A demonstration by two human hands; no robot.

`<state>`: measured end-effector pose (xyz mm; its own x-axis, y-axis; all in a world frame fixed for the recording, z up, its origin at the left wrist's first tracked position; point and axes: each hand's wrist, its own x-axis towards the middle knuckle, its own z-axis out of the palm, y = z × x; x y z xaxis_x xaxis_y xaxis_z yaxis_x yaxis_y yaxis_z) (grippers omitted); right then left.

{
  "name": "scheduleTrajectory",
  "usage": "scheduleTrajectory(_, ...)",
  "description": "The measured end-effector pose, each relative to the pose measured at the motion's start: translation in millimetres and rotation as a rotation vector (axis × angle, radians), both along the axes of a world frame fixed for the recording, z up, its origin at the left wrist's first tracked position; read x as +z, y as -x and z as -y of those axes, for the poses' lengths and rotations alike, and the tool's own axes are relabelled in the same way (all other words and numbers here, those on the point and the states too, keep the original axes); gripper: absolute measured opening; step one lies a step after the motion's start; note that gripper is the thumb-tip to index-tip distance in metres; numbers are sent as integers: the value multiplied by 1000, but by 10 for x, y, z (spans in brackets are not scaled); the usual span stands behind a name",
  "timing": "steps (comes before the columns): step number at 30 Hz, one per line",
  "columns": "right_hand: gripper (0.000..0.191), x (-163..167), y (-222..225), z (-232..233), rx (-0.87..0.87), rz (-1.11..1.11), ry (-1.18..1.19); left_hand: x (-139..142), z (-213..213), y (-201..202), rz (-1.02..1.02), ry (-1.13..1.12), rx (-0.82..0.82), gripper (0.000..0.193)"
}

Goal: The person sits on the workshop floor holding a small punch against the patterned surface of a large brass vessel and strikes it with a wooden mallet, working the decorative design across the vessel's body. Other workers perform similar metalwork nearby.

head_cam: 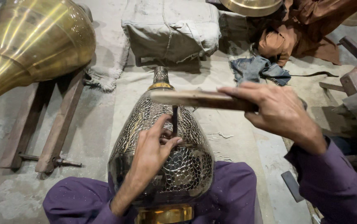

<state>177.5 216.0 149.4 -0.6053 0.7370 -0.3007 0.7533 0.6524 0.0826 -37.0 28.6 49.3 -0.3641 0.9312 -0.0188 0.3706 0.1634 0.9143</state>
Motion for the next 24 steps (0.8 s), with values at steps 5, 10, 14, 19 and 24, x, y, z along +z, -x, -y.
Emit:
scheduleTrajectory(5, 71, 64, -7, 33, 296, -377, -67, -117, 26, -7, -65, -8, 49, 45)
scheduleTrajectory(10, 71, 6, -229, 98, 201, -563, -18, -217, 86, 30, -48, -108, -22, 48)
scheduleTrajectory(14, 74, -171, -404, 138, 45, -305, -61, -154, -88, 116, -97, -52, -116, 48)
scheduleTrajectory(19, 73, -598, -579, 221, 121, -788, 31, 17, -305, 206, -71, 126, -276, 58)
scheduleTrajectory(24, 61, -1090, -718, 454, -24, -758, 44, 62, -500, 273, -87, 155, -516, 61)
